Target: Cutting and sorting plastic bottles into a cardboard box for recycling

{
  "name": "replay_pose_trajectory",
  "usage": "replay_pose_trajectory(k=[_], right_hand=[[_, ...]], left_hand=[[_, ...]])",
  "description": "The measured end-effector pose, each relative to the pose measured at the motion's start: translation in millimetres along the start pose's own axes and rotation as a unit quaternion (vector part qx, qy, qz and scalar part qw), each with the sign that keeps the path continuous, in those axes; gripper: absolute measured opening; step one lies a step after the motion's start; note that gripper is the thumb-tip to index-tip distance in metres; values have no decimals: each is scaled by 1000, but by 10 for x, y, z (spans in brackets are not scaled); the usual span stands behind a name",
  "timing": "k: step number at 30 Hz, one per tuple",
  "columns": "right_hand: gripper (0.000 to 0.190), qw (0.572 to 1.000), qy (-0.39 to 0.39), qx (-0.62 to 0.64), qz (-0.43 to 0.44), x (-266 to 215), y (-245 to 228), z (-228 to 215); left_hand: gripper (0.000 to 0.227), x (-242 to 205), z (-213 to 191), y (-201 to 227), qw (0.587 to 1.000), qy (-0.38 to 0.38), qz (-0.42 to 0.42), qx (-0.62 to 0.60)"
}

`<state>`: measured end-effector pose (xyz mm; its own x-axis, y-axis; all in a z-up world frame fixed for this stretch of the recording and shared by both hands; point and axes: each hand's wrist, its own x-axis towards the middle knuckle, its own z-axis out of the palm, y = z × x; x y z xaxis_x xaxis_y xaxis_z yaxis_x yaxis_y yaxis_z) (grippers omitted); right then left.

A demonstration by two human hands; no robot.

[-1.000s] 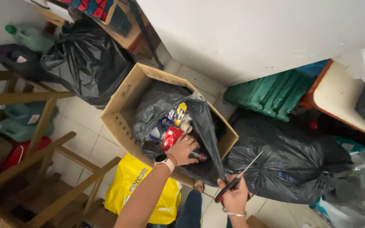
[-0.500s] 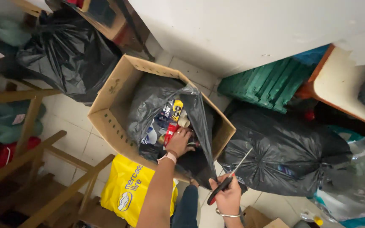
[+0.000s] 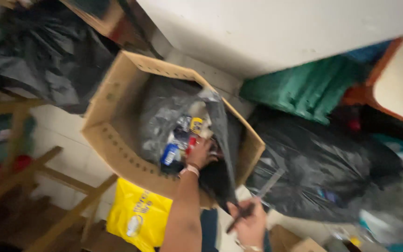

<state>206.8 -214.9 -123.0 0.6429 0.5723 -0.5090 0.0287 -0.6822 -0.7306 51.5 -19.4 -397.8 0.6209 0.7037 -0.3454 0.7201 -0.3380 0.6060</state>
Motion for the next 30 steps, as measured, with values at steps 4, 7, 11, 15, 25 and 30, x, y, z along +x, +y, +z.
replay_pose_trajectory(k=[4, 7, 11, 15, 25, 30], right_hand=[[36, 999, -15, 39, -13, 75, -104, 97], [34, 999, 26, 5, -42, 195, 25, 62], [23, 999, 42, -5, -10, 219, -133, -81], [28, 1000, 1, 17, -11, 284, -166, -217], [49, 998, -15, -39, -54, 81, -310, -1332], [71, 995, 59, 13, 74, -25, 825, -2300]], left_hand=[[81, 42, -31, 186, 999, 15, -25, -17], [111, 78, -116, 334, 997, 60, -35, 23], [129, -67, -485, 743, 977, -116, -134, 120], [119, -266, -966, 1003, 996, -78, -41, 7], [31, -1027, -2036, 2225, 965, 147, -80, -203], [14, -939, -1537, 3701, 946, 270, 23, -178]])
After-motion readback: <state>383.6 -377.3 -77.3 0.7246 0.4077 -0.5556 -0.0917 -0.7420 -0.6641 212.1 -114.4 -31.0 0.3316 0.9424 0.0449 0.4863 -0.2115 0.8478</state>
